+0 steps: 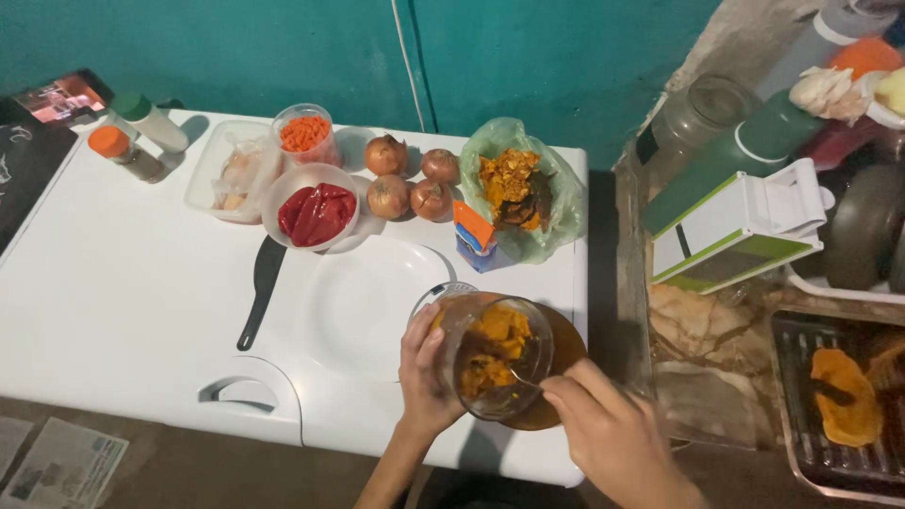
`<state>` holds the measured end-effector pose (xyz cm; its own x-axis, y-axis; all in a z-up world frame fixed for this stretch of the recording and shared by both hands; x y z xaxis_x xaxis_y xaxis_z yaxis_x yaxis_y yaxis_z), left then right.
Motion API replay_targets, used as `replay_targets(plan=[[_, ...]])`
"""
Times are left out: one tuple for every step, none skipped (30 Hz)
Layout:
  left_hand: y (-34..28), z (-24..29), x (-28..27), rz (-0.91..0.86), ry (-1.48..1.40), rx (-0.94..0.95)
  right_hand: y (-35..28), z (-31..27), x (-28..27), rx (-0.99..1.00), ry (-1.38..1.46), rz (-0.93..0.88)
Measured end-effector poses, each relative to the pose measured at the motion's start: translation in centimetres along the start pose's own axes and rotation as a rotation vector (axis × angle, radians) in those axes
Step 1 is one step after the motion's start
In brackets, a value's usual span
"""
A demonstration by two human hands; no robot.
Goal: Scooping roasted pumpkin from its skin into a bowl and mashing it with a spoon.
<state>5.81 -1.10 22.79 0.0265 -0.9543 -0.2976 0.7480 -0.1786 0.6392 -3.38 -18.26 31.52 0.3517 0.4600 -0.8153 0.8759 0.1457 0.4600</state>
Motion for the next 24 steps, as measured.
replay_targets(plan=[[0.2,0.2,0.0,0.004,0.001,-0.005,0.1,-0.2,-0.2,-0.003,0.001,-0.006],[0.3,0.4,-0.1,0.023,0.005,-0.012,0.2,-0.7,-0.2,-0.026,0.016,-0.017],[0.4,0.6,-0.4,0.035,0.011,-0.017,0.1,-1.2,-0.2,-0.043,0.035,-0.024],[0.1,0.7,-0.4,0.032,0.013,-0.021,-0.3,-0.7,0.4,-0.04,0.039,-0.026],[0.2,0.7,-0.3,0.021,0.003,-0.01,-0.5,-0.3,2.0,-0.055,0.011,-0.113],[0.3,0.6,-0.3,0.01,-0.007,0.001,-0.7,0.1,3.6,-0.069,-0.017,-0.199],[0.0,0.7,-0.3,0.01,-0.006,-0.003,-0.2,-0.3,2.7,-0.068,-0.015,-0.202],[-0.3,0.7,-0.2,0.006,0.006,-0.004,0.5,-1.0,0.9,-0.1,-0.02,-0.105],[-0.4,0.6,-0.2,0.002,0.017,0.0,1.3,-1.6,-0.8,-0.131,-0.028,-0.003],[-0.8,0.1,-0.2,0.001,0.016,0.003,0.7,-1.3,-0.3,-0.13,-0.029,0.0],[-1.0,-0.4,-0.2,-0.002,0.039,0.005,0.2,-0.8,0.9,-0.115,-0.044,-0.081],[-1.3,-0.9,-0.2,-0.005,0.063,0.008,-0.4,-0.2,2.2,-0.1,-0.059,-0.162],[-1.3,-0.6,-0.1,-0.001,0.064,0.005,-0.3,-0.1,2.4,-0.104,-0.059,-0.165],[-1.3,-0.4,0.0,0.001,0.062,-0.009,-0.3,0.0,2.9,-0.124,-0.027,-0.189],[-1.3,-0.2,0.0,-0.004,0.06,-0.023,-0.4,-0.2,3.5,-0.138,0.009,-0.212],[-1.6,0.0,-0.2,-0.008,0.062,-0.025,-0.1,-0.4,3.1,-0.136,0.013,-0.212],[-1.6,-0.1,-0.2,-0.003,0.04,-0.037,0.1,0.1,2.9,-0.082,0.019,-0.232],[-1.6,-0.2,-0.2,0.001,0.018,-0.048,0.4,0.5,2.7,-0.028,0.025,-0.252],[-1.5,0.0,-0.4,0.0,0.02,-0.052,0.4,0.4,2.4,-0.027,0.028,-0.255],[-1.5,0.2,-0.6,0.006,0.022,-0.056,0.6,0.2,1.7,-0.042,0.056,-0.206],[-1.2,0.3,-0.7,0.017,0.024,-0.055,0.9,0.1,0.9,-0.06,0.081,-0.155],[-1.4,-0.2,-0.7,0.02,0.025,-0.054,0.6,0.2,1.9,-0.063,0.08,-0.154],[-1.7,-0.4,-0.5,0.002,0.047,-0.04,0.0,0.2,3.5,-0.063,0.04,-0.237],[-2.0,-0.6,-0.4,-0.016,0.068,-0.026,-0.8,0.3,5.1,-0.063,-0.001,-0.32]])
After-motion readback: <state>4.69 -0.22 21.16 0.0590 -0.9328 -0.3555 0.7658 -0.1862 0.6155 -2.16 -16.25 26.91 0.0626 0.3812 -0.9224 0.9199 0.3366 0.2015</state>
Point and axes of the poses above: each hand's wrist, its own y-axis towards the middle knuckle, its own x-axis out of the palm, z = x × y, the point moved 10 cm from there along y, towards the middle knuckle, and after that the axes turned 12 degrees about -x, right-handed, at the moved point
